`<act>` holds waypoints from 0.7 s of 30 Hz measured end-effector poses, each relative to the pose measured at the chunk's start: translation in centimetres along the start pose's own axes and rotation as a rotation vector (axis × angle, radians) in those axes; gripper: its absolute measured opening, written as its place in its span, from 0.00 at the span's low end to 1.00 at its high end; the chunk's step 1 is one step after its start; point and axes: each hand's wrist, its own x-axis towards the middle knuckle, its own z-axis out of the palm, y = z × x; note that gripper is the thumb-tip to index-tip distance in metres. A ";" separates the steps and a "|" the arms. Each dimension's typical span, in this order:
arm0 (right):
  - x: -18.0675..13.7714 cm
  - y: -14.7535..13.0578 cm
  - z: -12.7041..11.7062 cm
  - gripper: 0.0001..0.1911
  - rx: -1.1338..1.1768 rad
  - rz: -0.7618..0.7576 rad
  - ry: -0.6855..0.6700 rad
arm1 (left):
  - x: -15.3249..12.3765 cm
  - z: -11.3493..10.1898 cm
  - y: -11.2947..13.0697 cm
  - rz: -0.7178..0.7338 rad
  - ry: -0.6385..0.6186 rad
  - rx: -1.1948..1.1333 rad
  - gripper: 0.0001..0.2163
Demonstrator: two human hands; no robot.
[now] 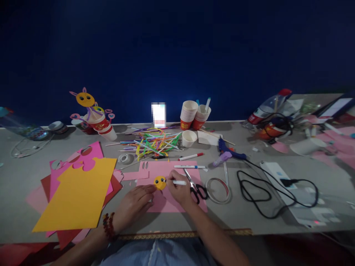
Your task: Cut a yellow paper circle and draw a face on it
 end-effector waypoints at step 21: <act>0.1 0.1 -0.1 0.09 -0.005 -0.011 0.006 | -0.1 0.0 0.0 -0.004 -0.028 0.010 0.05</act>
